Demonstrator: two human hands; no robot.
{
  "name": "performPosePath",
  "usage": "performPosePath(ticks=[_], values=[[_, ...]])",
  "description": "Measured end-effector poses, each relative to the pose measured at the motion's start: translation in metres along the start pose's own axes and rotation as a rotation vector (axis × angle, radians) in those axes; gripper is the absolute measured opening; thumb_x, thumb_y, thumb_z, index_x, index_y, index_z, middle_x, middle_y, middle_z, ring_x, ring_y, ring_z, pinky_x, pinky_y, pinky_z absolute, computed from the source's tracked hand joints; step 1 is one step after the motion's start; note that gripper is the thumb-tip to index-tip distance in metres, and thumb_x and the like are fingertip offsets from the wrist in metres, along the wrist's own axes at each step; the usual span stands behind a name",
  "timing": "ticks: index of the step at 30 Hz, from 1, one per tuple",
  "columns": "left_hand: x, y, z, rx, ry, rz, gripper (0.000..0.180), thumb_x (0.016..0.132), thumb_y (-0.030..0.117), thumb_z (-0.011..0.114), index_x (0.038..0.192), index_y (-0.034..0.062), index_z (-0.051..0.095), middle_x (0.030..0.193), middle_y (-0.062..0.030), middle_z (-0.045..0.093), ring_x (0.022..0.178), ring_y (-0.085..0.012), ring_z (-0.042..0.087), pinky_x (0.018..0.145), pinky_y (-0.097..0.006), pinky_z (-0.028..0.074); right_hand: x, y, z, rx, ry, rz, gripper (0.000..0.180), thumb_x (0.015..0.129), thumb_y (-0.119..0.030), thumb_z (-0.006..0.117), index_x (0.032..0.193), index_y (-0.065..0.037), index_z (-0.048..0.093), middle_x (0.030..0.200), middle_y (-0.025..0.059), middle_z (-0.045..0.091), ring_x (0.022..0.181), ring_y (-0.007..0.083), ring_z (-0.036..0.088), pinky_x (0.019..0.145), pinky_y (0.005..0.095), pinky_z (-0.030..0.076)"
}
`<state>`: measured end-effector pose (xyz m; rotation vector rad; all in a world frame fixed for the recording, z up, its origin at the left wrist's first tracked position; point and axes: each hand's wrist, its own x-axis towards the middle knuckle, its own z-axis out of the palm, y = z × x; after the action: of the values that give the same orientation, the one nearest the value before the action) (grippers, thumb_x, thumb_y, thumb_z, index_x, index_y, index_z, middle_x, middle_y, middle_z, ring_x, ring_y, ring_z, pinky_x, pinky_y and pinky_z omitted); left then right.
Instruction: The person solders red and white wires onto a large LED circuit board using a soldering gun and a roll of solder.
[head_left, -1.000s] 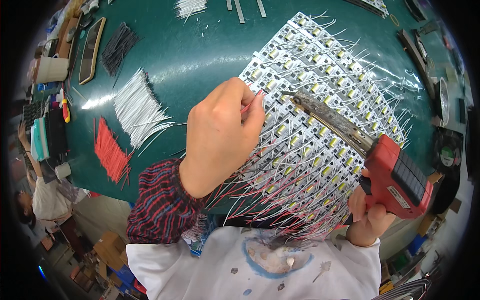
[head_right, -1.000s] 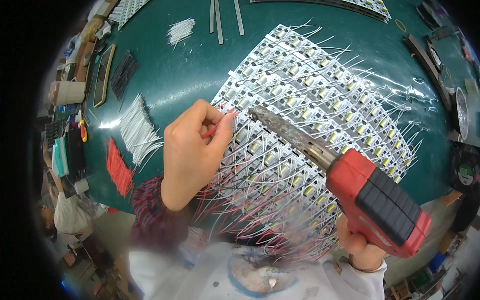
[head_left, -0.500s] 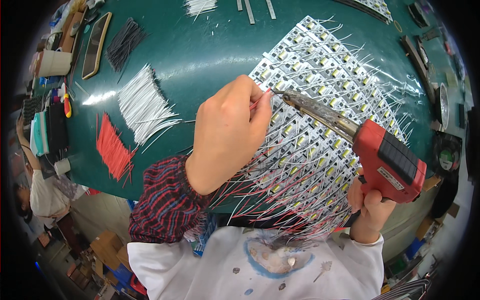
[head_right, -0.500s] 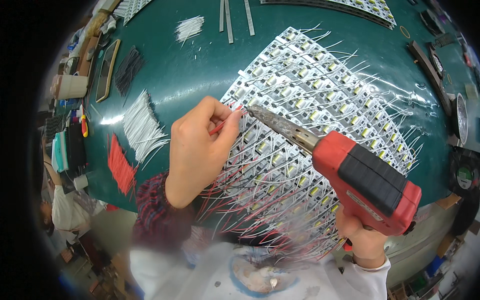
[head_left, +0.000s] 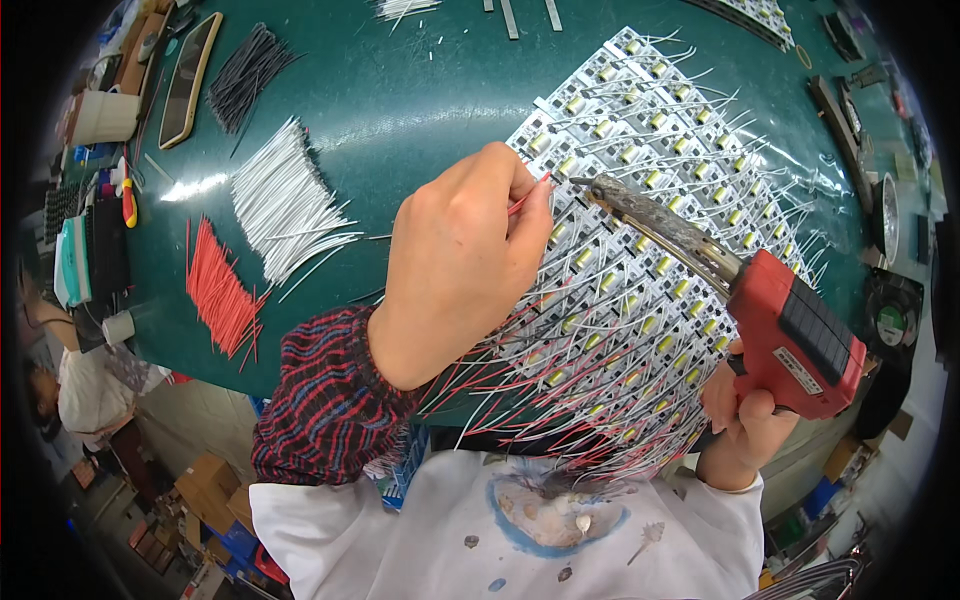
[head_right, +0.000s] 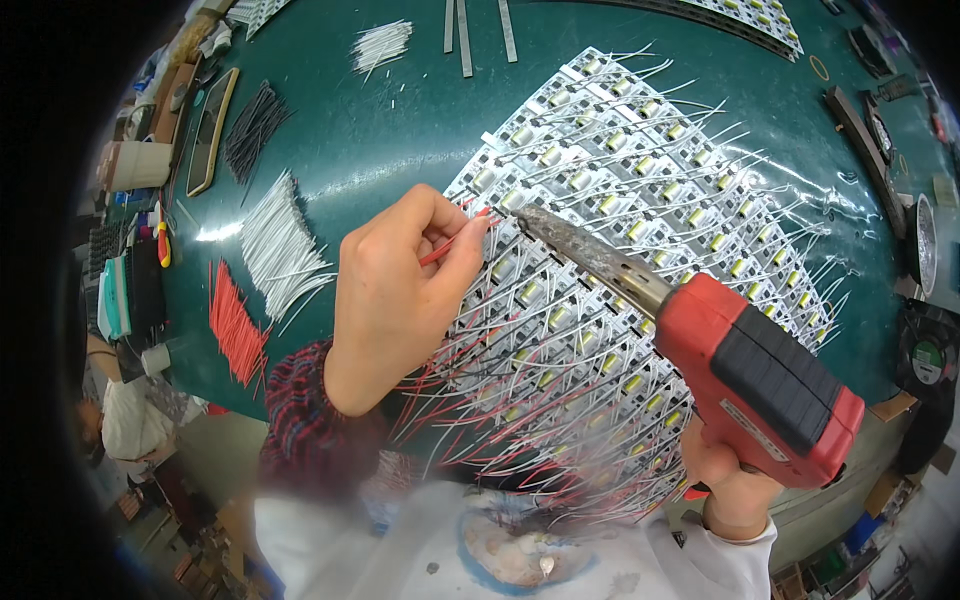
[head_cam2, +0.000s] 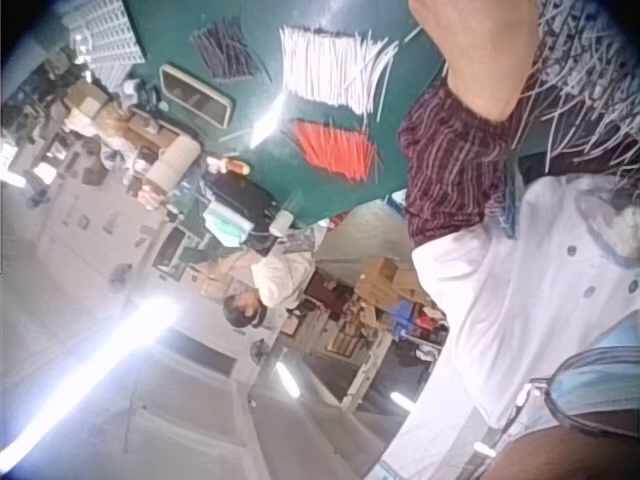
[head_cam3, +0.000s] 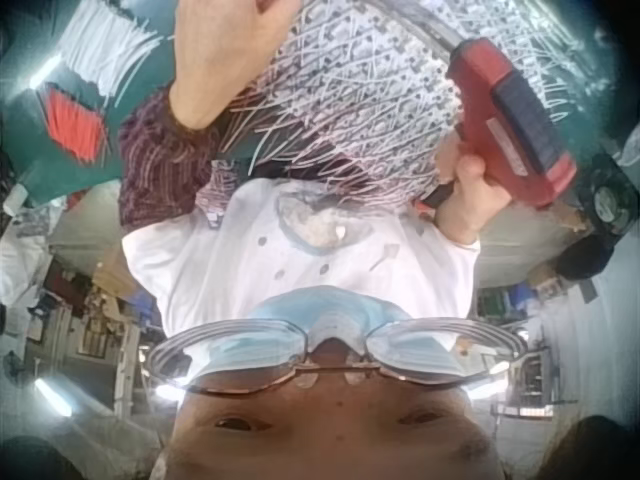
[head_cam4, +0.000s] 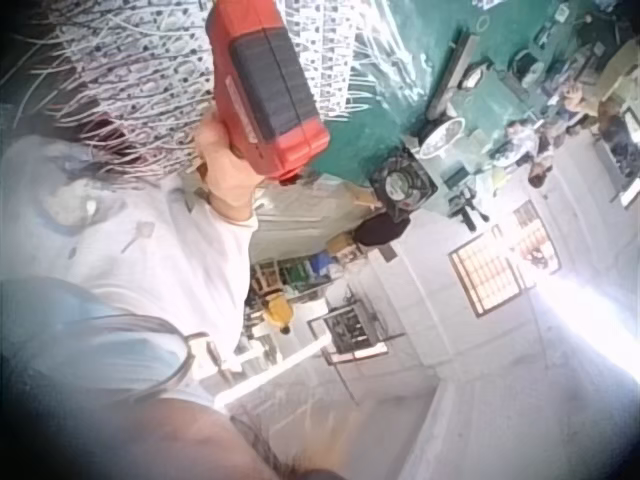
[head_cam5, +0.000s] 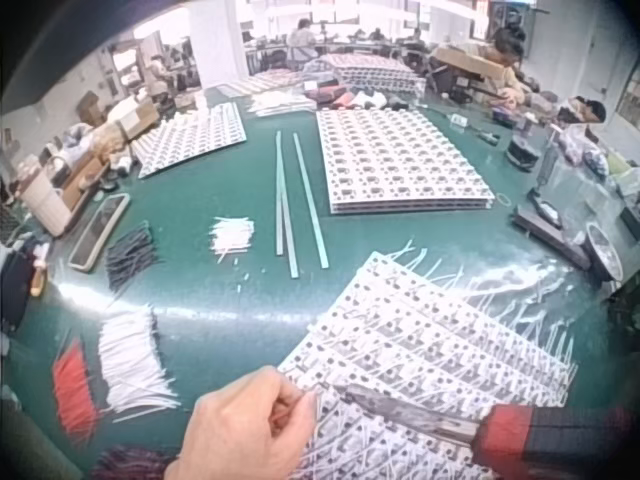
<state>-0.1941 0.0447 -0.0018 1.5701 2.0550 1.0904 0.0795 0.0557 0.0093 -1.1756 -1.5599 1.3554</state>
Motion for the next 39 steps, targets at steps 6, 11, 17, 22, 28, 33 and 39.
performPosePath(ticks=[6,11,17,22,28,33,39], values=[[0.0,0.003,-0.002,0.004,-0.006,-0.014,0.016,0.079,0.003,0.065,0.072,-0.0035,0.052,0.06,-0.0071,0.055,0.049,-0.0077,0.045,0.046,-0.024,0.037,-0.004,-0.002,-0.004,0.064,0.001,0.053,0.074,0.081,-0.051,0.061,0.111,0.014,0.043,0.045,-0.0005,0.043,0.034,0.0074,0.039,0.036,0.021,0.031],[-0.001,0.002,0.0,-0.016,0.004,-0.011,0.016,0.081,0.005,0.065,0.074,-0.0029,0.053,0.059,-0.0063,0.053,0.049,-0.0065,0.043,0.045,-0.024,0.036,-0.006,-0.005,0.0,0.099,0.015,0.018,0.076,0.081,-0.052,0.061,0.112,0.014,0.042,0.044,-0.0005,0.043,0.034,0.0073,0.038,0.036,0.0207,0.032],[0.005,0.003,-0.019,0.268,0.279,0.101,0.016,0.081,0.006,0.062,0.072,-0.0001,0.051,0.065,-0.0111,0.057,0.053,-0.0253,0.054,0.05,-0.034,0.043,-0.014,-0.018,-0.003,0.111,0.041,0.019,0.078,0.082,-0.053,0.058,0.113,0.016,0.04,0.044,0.0012,0.044,0.034,0.0077,0.038,0.036,0.0206,0.032],[-0.007,0.025,-0.013,-0.061,0.174,-0.003,0.012,0.08,0.003,0.062,0.071,0.0011,0.053,0.063,-0.009,0.055,0.053,-0.0227,0.054,0.049,-0.031,0.042,-0.022,-0.014,-0.01,0.201,0.075,0.022,0.077,0.083,-0.051,0.059,0.114,0.016,0.039,0.045,0.002,0.045,0.034,0.0083,0.039,0.035,0.02,0.032],[-0.009,0.018,0.008,-0.034,-0.013,-0.009,0.015,0.078,0.005,0.063,0.069,0.0024,0.051,0.063,-0.0097,0.055,0.051,-0.0249,0.055,0.048,-0.033,0.042,-0.02,-0.01,-0.008,0.176,-0.013,-0.016,0.08,0.082,-0.051,0.061,0.117,0.017,0.038,0.046,0.0015,0.046,0.033,0.0077,0.039,0.035,0.0197,0.032],[-0.009,0.015,0.01,0.017,-0.053,-0.016,0.016,0.077,0.006,0.064,0.069,0.0033,0.051,0.061,-0.008,0.054,0.048,-0.0251,0.053,0.045,-0.035,0.039,-0.016,-0.012,-0.009,0.147,-0.044,0.064,0.079,0.078,-0.054,0.064,0.112,0.014,0.044,0.045,0.0009,0.046,0.034,0.0066,0.039,0.034,0.0194,0.03],[-0.01,0.013,0.015,0.061,-0.007,0.05,0.018,0.075,0.007,0.065,0.068,0.005,0.049,0.06,-0.0068,0.053,0.048,-0.0248,0.052,0.044,-0.035,0.039,-0.014,-0.009,0.0,0.112,0.058,0.113,0.077,0.073,-0.055,0.067,0.106,0.012,0.048,0.043,-0.0003,0.044,0.032,0.0059,0.039,0.032,0.0191,0.027]])
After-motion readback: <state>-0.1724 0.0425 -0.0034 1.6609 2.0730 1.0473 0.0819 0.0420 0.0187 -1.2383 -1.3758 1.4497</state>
